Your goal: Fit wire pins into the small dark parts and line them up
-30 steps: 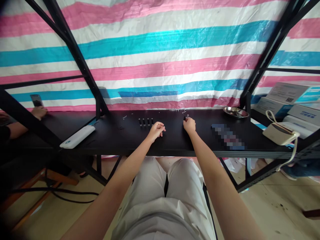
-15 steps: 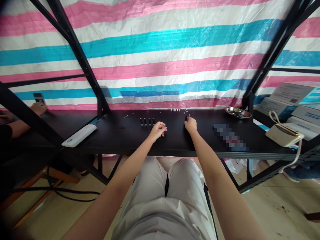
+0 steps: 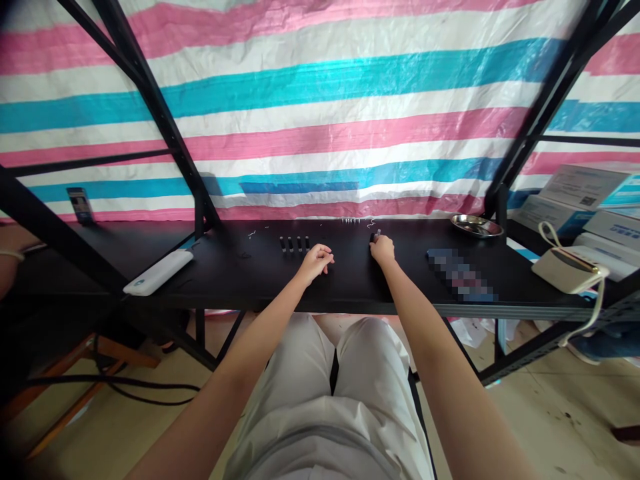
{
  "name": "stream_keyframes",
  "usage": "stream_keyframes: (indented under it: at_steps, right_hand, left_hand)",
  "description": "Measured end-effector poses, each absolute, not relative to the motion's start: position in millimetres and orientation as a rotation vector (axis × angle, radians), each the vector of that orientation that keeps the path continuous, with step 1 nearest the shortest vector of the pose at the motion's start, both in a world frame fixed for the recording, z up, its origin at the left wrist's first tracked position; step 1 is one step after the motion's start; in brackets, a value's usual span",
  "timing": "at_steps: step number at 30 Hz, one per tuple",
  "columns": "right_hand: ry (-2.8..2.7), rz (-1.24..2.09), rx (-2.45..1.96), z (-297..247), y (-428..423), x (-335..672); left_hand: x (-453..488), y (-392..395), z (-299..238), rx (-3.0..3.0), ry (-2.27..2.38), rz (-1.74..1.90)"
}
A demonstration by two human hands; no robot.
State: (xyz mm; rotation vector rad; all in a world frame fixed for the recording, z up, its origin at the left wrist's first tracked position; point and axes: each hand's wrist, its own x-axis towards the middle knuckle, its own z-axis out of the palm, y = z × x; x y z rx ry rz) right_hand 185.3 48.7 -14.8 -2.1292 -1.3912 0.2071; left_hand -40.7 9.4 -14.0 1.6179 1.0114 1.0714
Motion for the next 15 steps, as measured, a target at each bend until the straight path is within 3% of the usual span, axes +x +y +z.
stream_keyframes:
  at_steps: [4, 15]
  right_hand:
    - [-1.368, 0.331, -2.155, -14.8, 51.3, 192.6]
    - [-1.251, 0.277, -2.133, -20.3, 48.9, 197.7]
  left_hand:
    - [-41.4, 9.2, -14.0, 1.624, 1.008, 1.067]
    - [-41.9, 7.1, -11.6, 1.613, 1.004, 1.126]
